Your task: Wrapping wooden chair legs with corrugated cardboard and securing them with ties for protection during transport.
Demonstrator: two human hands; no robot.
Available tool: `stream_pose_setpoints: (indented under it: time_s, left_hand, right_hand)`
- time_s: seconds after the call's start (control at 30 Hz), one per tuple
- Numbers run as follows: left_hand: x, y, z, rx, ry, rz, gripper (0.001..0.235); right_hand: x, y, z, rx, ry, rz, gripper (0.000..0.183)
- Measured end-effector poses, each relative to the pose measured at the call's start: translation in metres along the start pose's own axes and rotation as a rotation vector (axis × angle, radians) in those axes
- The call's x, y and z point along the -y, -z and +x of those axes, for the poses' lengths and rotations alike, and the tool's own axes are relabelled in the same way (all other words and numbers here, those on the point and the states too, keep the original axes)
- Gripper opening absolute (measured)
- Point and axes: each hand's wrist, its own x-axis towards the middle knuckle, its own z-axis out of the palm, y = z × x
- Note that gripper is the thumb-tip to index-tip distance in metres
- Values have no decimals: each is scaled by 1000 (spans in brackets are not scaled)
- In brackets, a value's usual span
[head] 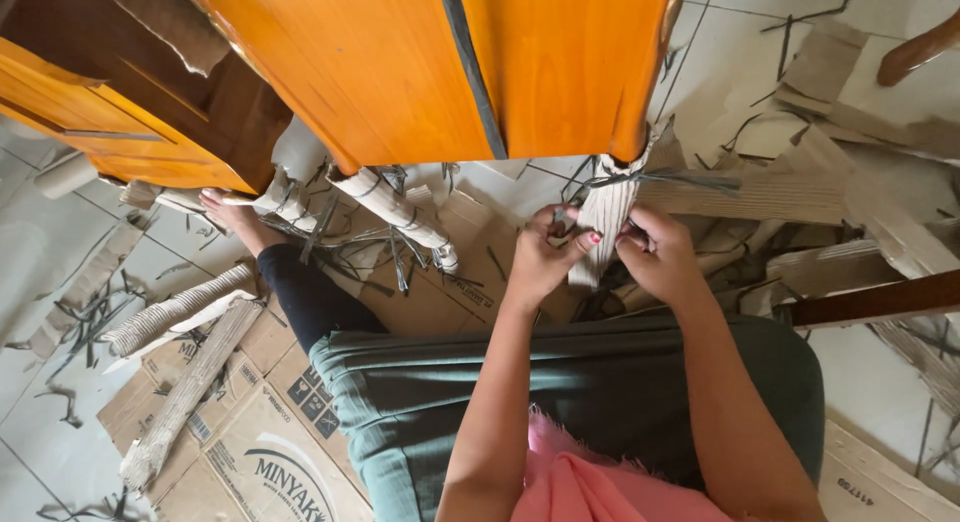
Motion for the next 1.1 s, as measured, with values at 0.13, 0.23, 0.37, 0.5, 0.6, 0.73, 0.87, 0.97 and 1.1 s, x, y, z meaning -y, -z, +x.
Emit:
stream_pose_setpoints:
  time_s: [0.13, 0.23, 0.37, 0.5, 0.6, 0.73, 0.87, 0.97, 1.1]
  left_hand:
    - [-10, 9, 7, -23, -21, 48, 36]
    - [-11, 16, 15, -102, 7, 68, 30]
    - [3, 1, 26, -208, 24, 127, 25]
    - [11, -14, 35, -246, 80, 57, 21]
    - [4, -18, 40, -230, 112, -3, 16]
    - [37, -25, 56, -164, 151, -23, 13]
    - [66, -18, 73, -38, 277, -76, 16]
    - [54, -9, 80, 63, 287, -15, 21]
    - [65, -2, 102, 274, 244, 99, 24]
  right_hand:
    - [11, 5, 2, 92, -13, 9, 14]
    - [16, 12, 6, 155, -24, -56, 14]
    - [7, 11, 6, 106, 24, -170, 14]
    - [-36, 16, 6, 73, 12, -140, 11]
    - [-50, 23, 0, 60, -99, -170, 12]
    - [-53, 14, 11, 1, -93, -126, 11]
    - [-44, 7, 18, -87, -13, -76, 13]
    - [-37, 7, 30, -107, -14, -1, 24]
    - [-30, 21, 51, 87, 54, -8, 35]
